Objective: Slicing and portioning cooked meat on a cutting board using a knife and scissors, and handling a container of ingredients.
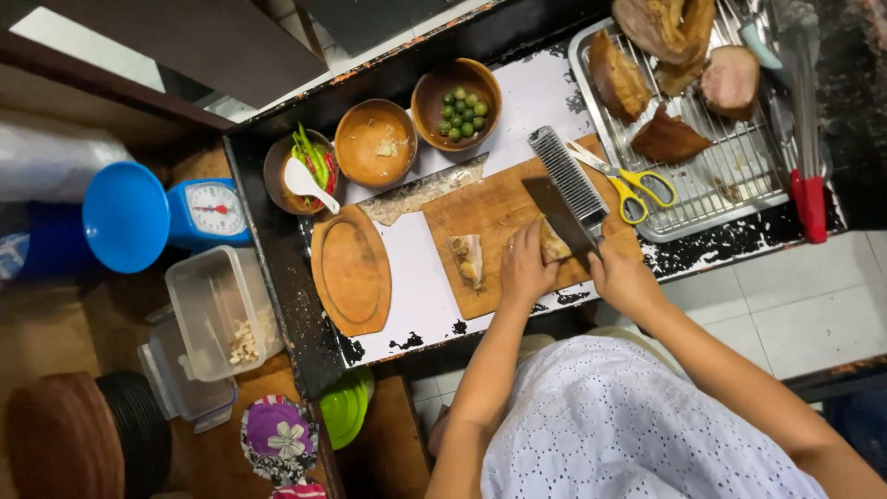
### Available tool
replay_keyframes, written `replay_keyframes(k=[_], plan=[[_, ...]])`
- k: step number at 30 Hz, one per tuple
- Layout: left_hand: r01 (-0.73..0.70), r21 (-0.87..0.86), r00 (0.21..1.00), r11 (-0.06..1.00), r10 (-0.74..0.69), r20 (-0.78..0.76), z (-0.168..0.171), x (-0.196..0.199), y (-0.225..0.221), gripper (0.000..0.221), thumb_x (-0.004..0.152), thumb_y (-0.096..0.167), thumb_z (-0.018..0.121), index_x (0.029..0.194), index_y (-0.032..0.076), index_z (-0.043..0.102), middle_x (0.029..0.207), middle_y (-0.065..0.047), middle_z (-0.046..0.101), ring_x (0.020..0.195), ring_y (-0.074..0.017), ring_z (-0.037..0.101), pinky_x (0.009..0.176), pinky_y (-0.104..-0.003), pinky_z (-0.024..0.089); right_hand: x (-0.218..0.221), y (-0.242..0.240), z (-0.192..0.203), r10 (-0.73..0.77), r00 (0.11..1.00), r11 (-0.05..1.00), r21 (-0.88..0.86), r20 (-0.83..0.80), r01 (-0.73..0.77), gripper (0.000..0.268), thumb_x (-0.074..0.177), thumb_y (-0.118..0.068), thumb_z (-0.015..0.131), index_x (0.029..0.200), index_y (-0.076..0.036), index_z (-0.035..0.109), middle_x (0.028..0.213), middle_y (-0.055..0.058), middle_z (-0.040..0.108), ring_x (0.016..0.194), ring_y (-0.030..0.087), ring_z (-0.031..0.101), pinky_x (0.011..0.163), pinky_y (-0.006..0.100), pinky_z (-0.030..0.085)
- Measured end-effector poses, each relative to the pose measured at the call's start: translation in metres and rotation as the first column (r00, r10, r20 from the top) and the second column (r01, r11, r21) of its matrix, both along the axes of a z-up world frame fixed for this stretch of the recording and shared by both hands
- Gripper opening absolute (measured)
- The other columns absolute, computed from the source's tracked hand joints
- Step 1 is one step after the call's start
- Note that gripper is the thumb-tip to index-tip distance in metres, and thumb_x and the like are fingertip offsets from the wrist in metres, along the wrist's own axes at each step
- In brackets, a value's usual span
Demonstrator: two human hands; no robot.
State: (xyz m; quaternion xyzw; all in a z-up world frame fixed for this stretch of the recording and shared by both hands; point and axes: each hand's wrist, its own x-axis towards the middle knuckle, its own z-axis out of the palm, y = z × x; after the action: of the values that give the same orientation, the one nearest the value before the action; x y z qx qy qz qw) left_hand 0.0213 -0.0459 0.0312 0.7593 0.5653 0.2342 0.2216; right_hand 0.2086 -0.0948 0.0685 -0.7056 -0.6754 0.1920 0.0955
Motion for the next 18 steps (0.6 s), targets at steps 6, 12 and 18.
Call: replay_keyframes(k=[6, 12, 18], plan=[[-0.058, 0.031, 0.998, 0.998, 0.057, 0.028, 0.010, 0.002, 0.008, 0.073, 0.065, 0.022, 0.072, 0.136, 0.009, 0.059, 0.115, -0.015, 0.063, 0.105, -0.0383, 0.065, 0.091, -0.048, 0.054, 0.013, -0.059, 0.009, -0.096, 0.995, 0.961, -0.262, -0.018, 0.088, 0.030, 0.105, -0.041, 0.045, 0.104, -0.013, 0.055, 0.083, 0.021, 0.073, 0.085, 0.042, 0.075, 0.074, 0.052, 0.059], [-0.074, -0.263, 0.984, 0.962, 0.114, 0.137, 0.018, 0.000, 0.034, 0.073, 0.065, 0.030, 0.081, 0.132, 0.007, 0.062, 0.118, -0.017, 0.064, 0.115, -0.0397, 0.064, 0.100, -0.046, 0.052, 0.019, -0.083, 0.025, -0.251, 0.964, 0.923, -0.321, -0.087, 0.212, 0.030, 0.107, -0.043, 0.045, 0.107, -0.015, 0.056, 0.081, 0.018, 0.075, 0.087, 0.039, 0.076, 0.075, 0.050, 0.060], [-0.048, -0.666, 0.912, 0.744, 0.305, 0.275, 0.018, -0.016, 0.047, 0.087, 0.069, 0.030, 0.090, 0.147, 0.014, 0.052, 0.139, -0.022, 0.059, 0.123, -0.0376, 0.063, 0.101, -0.043, 0.054, 0.025, -0.072, 0.042, -0.363, 0.902, 0.926, -0.200, -0.234, 0.321, 0.029, 0.109, -0.036, 0.049, 0.105, -0.010, 0.061, 0.075, 0.023, 0.071, 0.083, 0.044, 0.073, 0.071, 0.053, 0.057]])
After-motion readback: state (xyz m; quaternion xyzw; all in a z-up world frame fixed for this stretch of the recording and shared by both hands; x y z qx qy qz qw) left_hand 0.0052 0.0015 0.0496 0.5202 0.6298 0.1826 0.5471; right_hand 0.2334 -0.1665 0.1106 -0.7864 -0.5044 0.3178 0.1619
